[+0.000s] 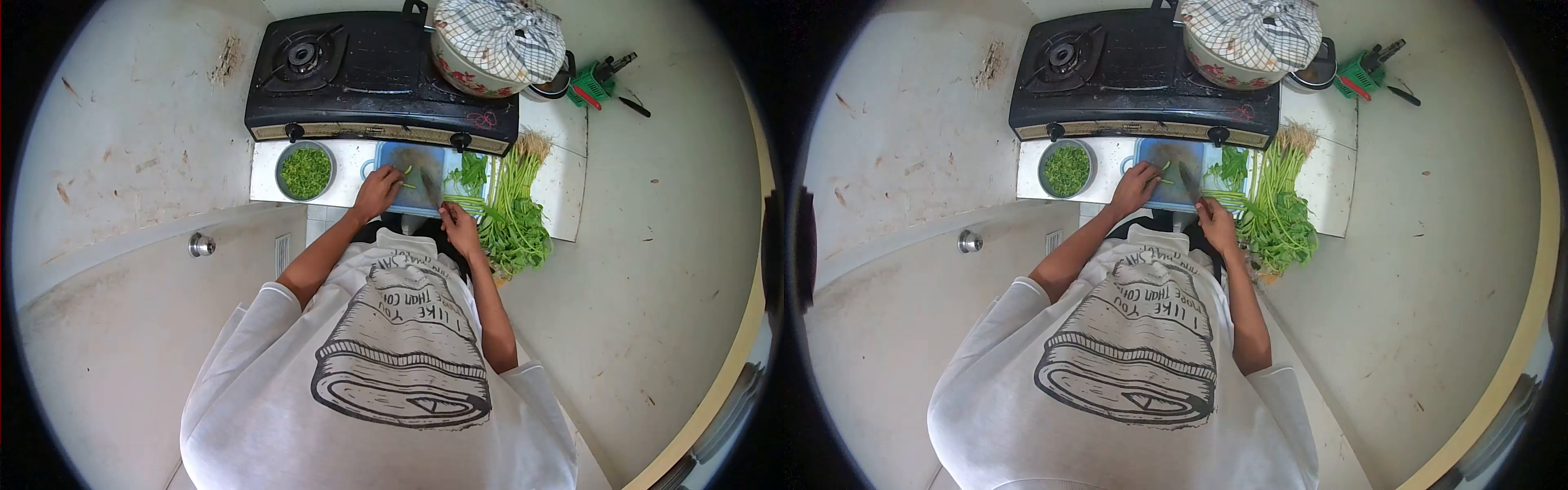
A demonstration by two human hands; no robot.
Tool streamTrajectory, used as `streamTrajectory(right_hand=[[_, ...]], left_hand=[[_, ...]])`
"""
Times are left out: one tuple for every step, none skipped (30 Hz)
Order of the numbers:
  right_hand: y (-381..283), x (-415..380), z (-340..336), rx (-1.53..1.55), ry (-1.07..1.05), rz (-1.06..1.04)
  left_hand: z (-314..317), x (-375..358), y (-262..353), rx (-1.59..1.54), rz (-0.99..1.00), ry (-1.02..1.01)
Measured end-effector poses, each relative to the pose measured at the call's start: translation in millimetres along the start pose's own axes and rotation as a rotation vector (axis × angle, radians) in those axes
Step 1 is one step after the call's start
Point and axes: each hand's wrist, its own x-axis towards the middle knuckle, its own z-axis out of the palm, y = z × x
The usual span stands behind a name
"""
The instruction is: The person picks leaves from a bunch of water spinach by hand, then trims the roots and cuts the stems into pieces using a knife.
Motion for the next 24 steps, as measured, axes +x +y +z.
streamTrajectory(right_hand=[[0,0,2,0.014,0.007,0.001],[0,-2,4,0.029,0.012,0.004],[1,-5,7,0.044,0.016,0.009],[2,-7,10,0.092,0.023,0.025],[2,-9,13,0.091,0.035,0.028],[-2,-12,14,0.09,0.047,0.03],[-6,-15,16,0.09,0.061,0.031],[-10,-18,16,0.047,0.06,0.023],[-10,-18,18,0.031,0.061,0.026],[-10,-19,19,0.013,0.061,0.03],[-11,-20,20,-0.003,0.061,0.033],[-7,-20,21,-0.003,0.061,0.024],[-4,-19,23,-0.001,0.063,0.013],[-1,-18,24,0.001,0.065,0.002],[-2,-18,26,0.003,0.07,-0.001],[-2,-19,26,0.004,0.076,-0.004],[-3,-20,26,0.005,0.083,-0.005],[-4,-21,27,0.012,0.084,-0.002],[-4,-22,27,0.021,0.086,0.001],[-5,-23,28,0.029,0.089,0.004],[-5,-24,28,0.019,0.089,0.007],[-5,-26,27,0.009,0.09,0.011],[-5,-27,26,-0.002,0.092,0.015],[-5,-29,25,0.001,0.098,0.023]], left_hand=[[-1,-3,-4,-0.043,0.007,0.028],[-2,-6,-8,-0.056,0.005,0.06],[-7,-9,-10,-0.067,0.002,0.09],[-12,-11,-12,-0.078,-0.002,0.12],[-16,-13,-14,-0.118,-0.067,0.126],[-20,-14,-16,-0.158,-0.131,0.132],[-24,-15,-19,-0.197,-0.193,0.139],[-27,-15,-22,-0.214,-0.241,0.121],[-28,-16,-24,-0.211,-0.247,0.118],[-30,-16,-25,-0.209,-0.254,0.116],[-31,-17,-27,-0.206,-0.261,0.114],[-31,-18,-28,-0.203,-0.228,0.105],[-30,-18,-29,-0.198,-0.194,0.098],[-29,-16,-29,-0.192,-0.158,0.089],[-27,-15,-30,-0.166,-0.131,0.065],[-23,-13,-31,-0.14,-0.102,0.041],[-19,-10,-31,-0.115,-0.073,0.016],[-15,-7,-30,-0.108,-0.068,-0.001],[-11,-3,-29,-0.101,-0.061,-0.02],[-8,2,-28,-0.095,-0.053,-0.038],[-5,6,-26,-0.101,-0.061,-0.049],[-2,10,-25,-0.109,-0.068,-0.059],[0,15,-22,-0.117,-0.073,-0.07],[4,19,-24,-0.092,-0.044,-0.068]])
